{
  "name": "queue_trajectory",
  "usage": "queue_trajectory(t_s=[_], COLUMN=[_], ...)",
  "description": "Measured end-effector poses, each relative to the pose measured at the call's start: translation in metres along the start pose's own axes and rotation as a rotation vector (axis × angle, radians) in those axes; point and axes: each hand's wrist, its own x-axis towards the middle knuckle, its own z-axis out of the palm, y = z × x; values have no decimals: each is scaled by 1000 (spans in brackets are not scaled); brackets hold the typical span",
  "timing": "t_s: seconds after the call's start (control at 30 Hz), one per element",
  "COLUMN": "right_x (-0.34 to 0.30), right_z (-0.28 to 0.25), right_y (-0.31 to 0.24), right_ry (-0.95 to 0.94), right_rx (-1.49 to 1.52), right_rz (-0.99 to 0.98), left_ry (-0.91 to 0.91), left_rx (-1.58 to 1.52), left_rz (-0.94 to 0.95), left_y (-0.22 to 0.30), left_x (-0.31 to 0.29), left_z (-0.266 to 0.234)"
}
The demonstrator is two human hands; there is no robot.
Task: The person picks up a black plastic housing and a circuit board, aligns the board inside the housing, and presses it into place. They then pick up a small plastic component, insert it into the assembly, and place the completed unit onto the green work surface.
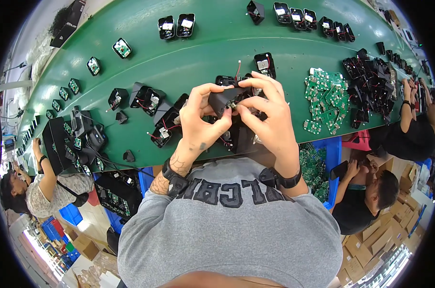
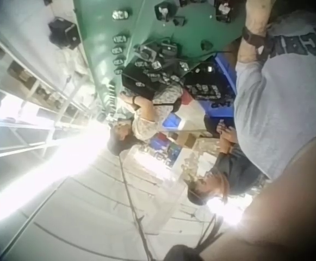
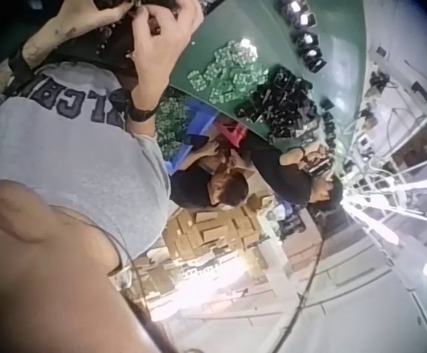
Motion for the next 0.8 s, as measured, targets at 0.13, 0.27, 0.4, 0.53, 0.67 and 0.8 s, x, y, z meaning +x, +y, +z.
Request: queue_trajectory(t_s=[0.13, 0.27, 0.4, 0.53, 0.67, 0.8], right_x=[-1, -5, -7, -8, -9, -4], right_z=[-1, 5, 5, 8, 11, 13], right_y=[1, 5, 9, 11, 14, 10], right_ry=[-27, 12, 29, 37, 24, 5], right_rx=[76, 207, 415, 482, 557, 631], right_rz=[43, 139, 228, 211, 190, 216], left_ry=[1, -18, -18, -30, -12, 20], left_rx=[-14, 10, 57, 101, 127, 146], left_rz=[9, 9, 71, 87, 183, 225], left_y=[0, 0, -3, 1, -4, 0], left_x=[-1, -1, -4, -7, -8, -7], left_z=[3, 1, 3, 3, 4, -2])
